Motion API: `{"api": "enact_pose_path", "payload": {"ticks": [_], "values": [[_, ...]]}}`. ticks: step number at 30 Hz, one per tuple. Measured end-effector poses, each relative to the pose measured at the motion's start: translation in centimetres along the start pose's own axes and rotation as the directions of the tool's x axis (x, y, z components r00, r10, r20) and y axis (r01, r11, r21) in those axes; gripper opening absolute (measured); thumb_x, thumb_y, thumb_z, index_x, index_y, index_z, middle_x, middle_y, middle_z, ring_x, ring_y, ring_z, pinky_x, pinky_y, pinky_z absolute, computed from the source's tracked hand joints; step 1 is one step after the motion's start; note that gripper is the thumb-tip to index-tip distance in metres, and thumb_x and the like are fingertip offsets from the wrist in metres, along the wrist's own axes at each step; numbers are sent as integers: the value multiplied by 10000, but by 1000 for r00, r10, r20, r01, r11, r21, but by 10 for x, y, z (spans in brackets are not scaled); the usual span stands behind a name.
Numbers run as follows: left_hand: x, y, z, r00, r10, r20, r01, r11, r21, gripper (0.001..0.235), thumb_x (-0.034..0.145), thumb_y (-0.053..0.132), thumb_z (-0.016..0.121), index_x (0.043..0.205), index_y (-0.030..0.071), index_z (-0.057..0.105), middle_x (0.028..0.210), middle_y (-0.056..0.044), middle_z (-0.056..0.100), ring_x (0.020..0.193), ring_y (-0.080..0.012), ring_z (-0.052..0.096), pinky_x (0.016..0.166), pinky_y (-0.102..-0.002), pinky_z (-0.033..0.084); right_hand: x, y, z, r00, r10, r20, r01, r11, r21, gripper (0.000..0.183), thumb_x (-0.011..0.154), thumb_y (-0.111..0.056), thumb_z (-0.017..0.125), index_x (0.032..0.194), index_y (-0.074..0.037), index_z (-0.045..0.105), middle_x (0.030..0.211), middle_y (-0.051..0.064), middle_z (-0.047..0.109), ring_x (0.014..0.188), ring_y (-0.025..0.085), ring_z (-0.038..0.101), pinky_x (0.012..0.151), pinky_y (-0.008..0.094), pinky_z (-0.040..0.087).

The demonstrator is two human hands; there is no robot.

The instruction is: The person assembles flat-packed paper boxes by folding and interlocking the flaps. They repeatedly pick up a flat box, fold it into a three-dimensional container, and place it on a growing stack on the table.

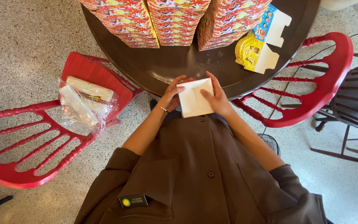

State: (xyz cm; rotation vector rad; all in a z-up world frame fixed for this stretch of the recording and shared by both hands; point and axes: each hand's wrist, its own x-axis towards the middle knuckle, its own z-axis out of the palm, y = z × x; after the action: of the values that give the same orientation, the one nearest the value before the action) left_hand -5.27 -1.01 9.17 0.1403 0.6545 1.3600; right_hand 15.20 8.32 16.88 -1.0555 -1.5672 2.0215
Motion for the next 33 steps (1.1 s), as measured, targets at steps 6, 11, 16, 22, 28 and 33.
{"api": "enact_pose_path", "payload": {"ticks": [6,11,16,22,28,33], "values": [[16,-16,0,989,116,-95,-88,962,257,397,1080,291,564,1378,30,537,1232,-111,647,1132,-172,620,977,-311,513,-3,-14,3,992,116,-39,-110,984,142,622,1084,-148,493,1647,-167,230,1412,76,530,1243,126,511,1071,274,423],[22,-25,-1,974,211,-77,-150,864,481,370,1074,342,520,1298,48,538,1140,-43,637,1054,-112,604,917,-264,495,-11,-24,6,987,153,-48,-139,965,222,614,1090,-144,452,1649,-212,206,1392,84,532,1207,121,514,1057,267,425],[4,-24,9,966,252,-61,-152,743,652,324,1073,344,534,1171,41,595,1067,-45,639,990,-110,596,872,-265,497,-21,-20,8,981,185,-58,-172,970,175,611,1081,-123,446,1649,-210,236,1348,85,570,1153,123,539,1023,262,442],[-15,-2,34,967,253,-42,-144,671,728,310,1066,322,542,1168,47,644,1039,-37,669,960,-104,608,865,-267,496,-23,-16,6,994,90,-54,-86,994,72,621,1094,-138,449,1661,-149,195,1477,105,482,1262,135,482,1089,268,392],[-21,6,38,959,280,-37,-175,692,701,272,1049,264,545,1180,47,642,1117,-38,676,1021,-108,625,909,-268,501,-48,-27,6,990,119,78,-112,990,-84,808,1042,-193,516,1653,-145,-10,1651,119,276,1463,176,321,1173,305,276],[-23,-1,41,945,310,-108,-188,781,596,217,1055,220,552,1188,52,588,1143,-53,656,1057,-115,607,941,-274,496,-50,-26,12,987,120,104,-114,991,-64,867,1020,-224,526,1653,-140,-61,1648,128,270,1445,205,327,1166,333,294]]}}
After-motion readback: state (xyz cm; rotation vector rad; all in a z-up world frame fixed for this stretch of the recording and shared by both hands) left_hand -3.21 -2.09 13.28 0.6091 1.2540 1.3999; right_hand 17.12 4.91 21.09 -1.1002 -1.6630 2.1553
